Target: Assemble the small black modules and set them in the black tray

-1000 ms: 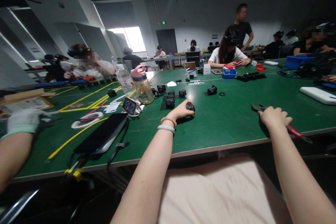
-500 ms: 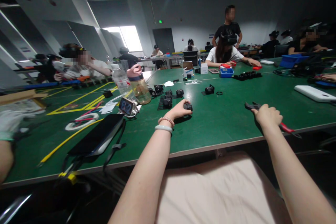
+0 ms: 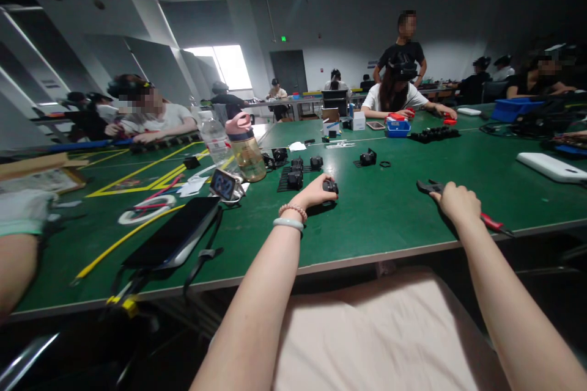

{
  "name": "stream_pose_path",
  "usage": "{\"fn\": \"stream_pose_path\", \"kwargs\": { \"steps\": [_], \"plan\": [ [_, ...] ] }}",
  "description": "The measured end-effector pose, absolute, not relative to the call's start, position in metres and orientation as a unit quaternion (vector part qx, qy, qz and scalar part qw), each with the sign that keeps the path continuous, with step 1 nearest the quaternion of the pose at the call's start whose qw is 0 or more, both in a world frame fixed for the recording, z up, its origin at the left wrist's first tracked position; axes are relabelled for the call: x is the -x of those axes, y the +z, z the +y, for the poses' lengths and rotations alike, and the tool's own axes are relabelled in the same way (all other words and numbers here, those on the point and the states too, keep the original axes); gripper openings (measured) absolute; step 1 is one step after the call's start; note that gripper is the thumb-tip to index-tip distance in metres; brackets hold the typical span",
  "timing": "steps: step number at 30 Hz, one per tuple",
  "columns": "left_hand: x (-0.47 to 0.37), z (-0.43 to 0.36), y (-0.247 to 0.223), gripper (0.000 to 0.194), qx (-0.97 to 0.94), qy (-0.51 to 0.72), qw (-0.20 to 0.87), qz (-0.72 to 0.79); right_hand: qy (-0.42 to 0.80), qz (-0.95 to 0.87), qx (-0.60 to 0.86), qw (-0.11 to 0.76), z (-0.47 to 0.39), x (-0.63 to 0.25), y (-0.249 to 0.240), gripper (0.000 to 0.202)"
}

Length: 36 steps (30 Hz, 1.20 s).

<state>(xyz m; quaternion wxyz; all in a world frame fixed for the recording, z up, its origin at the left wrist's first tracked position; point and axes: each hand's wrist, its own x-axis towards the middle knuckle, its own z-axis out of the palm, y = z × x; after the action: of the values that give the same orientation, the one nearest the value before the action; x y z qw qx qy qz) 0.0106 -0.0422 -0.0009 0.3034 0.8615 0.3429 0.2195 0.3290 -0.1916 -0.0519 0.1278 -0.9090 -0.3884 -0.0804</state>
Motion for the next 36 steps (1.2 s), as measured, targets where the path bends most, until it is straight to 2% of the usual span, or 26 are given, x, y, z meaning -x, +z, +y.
{"fn": "stream_pose_path", "kwargs": {
  "steps": [9, 14, 20, 26, 31, 36],
  "plan": [
    [-0.009, -0.042, -0.003, 0.049, -0.861, 0.218, 0.307, 0.342, -0.003, -0.428, 0.901, 0.074, -0.152, -0.307, -0.043, 0.034],
    [-0.009, -0.043, -0.003, 0.048, -0.859, 0.217, 0.310, 0.344, 0.073, -0.359, 0.931, -0.003, -0.118, -0.280, -0.026, 0.040],
    [-0.008, -0.042, -0.005, 0.048, -0.862, 0.214, 0.302, 0.347, 0.119, -0.439, 0.890, -0.037, -0.091, -0.253, -0.011, 0.045],
    [-0.007, -0.038, -0.009, 0.048, -0.867, 0.223, 0.297, 0.333, 0.136, -0.566, 0.813, -0.007, -0.077, -0.242, -0.012, 0.031],
    [-0.008, -0.038, -0.008, 0.049, -0.865, 0.219, 0.301, 0.337, 0.094, -0.569, 0.815, 0.048, -0.080, -0.245, -0.021, 0.039],
    [-0.009, -0.040, -0.008, 0.049, -0.858, 0.228, 0.307, 0.344, 0.046, -0.570, 0.814, 0.105, -0.092, -0.245, -0.025, 0.036]
  ]
}}
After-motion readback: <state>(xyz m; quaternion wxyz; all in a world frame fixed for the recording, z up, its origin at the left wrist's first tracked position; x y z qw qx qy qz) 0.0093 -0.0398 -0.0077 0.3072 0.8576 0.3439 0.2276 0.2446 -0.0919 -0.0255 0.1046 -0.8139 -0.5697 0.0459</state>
